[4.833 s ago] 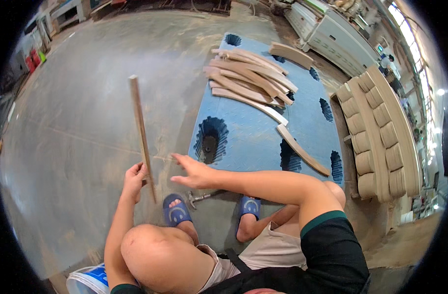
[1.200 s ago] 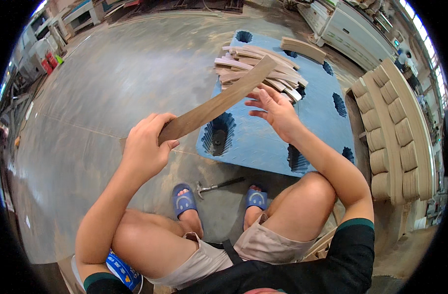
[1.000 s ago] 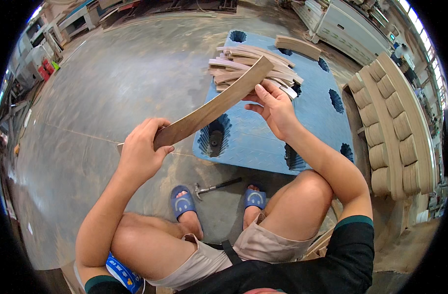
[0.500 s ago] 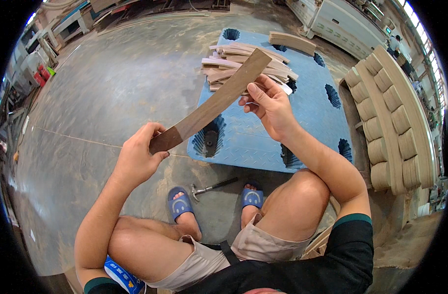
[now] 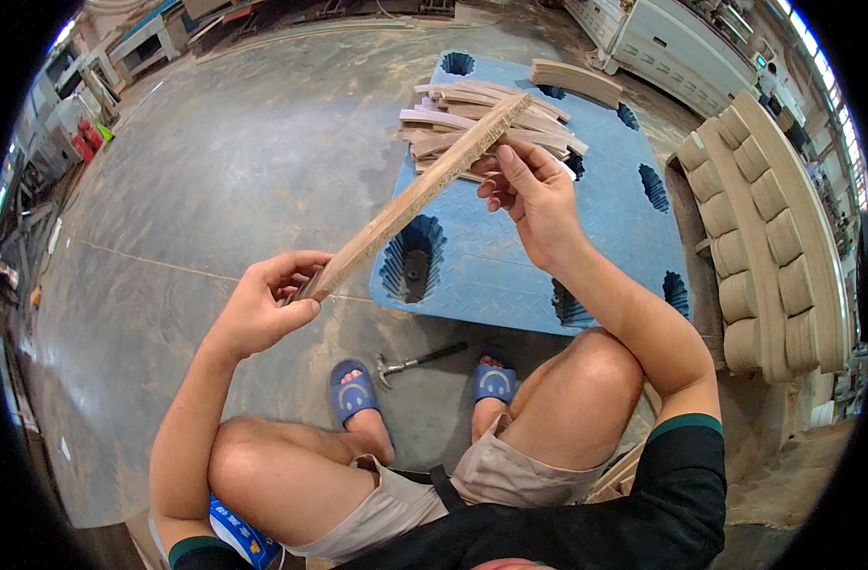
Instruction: The person hits a curved wooden piece with a hammer and then uses a small tool to scrape or pry a specific point on the wood before placing it into a pile of similar wooden pieces.
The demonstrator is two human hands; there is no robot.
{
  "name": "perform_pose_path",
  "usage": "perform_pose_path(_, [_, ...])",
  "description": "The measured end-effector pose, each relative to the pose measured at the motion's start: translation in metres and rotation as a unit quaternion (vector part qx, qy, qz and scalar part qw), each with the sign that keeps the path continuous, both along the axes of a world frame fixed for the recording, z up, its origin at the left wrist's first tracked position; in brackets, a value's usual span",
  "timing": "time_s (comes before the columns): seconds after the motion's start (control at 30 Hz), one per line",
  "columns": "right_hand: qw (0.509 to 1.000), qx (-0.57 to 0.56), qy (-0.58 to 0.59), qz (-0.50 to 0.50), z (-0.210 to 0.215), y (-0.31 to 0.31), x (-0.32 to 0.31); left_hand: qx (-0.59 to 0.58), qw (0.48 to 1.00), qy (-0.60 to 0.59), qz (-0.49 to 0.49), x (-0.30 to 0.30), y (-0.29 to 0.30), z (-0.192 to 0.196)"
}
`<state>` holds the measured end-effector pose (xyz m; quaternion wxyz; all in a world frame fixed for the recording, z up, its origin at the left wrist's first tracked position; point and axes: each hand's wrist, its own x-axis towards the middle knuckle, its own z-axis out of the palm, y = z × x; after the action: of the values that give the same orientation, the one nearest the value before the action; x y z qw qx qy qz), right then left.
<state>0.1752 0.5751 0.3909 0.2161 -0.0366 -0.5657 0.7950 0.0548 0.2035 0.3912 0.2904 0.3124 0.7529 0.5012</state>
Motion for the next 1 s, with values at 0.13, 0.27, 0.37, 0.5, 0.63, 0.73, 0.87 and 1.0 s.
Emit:
perform_pose_path(0.13, [1.0, 0.012, 0.017, -0.012, -0.002, 0.002, 0.001, 0.019, 0.992, -0.124, -0.031, -0.003, -0.007, -0.007])
perform_pose_path(0.27, [0.999, 0.012, 0.052, -0.005, 0.003, -0.011, 0.001, 0.08, 0.962, -0.256, -0.046, -0.013, -0.02, -0.035])
perform_pose_path(0.37, [0.998, 0.017, 0.057, 0.01, 0.009, -0.012, 0.006, 0.091, 0.944, -0.312, -0.053, -0.013, -0.018, -0.037])
perform_pose_path(0.5, [0.998, 0.016, 0.054, 0.021, 0.004, -0.008, 0.008, 0.1, 0.919, -0.375, -0.065, -0.013, -0.015, -0.04])
perform_pose_path(0.63, [0.999, 0.025, 0.027, 0.029, -0.008, -0.004, 0.005, 0.091, 0.916, -0.386, -0.06, -0.013, -0.018, -0.037])
perform_pose_path(0.73, [0.981, 0.159, -0.05, 0.104, -0.034, 0.004, -0.008, 0.064, 0.924, -0.376, -0.001, -0.023, -0.011, -0.042])
perform_pose_path(0.87, [0.759, 0.599, -0.103, 0.232, -0.126, 0.033, 0.004, -0.018, 0.933, -0.355, 0.055, -0.046, -0.011, -0.091])
perform_pose_path(1.0, [0.667, 0.69, -0.039, 0.278, -0.248, -0.012, 0.05, -0.03, 0.903, -0.416, 0.103, -0.044, -0.022, -0.181])
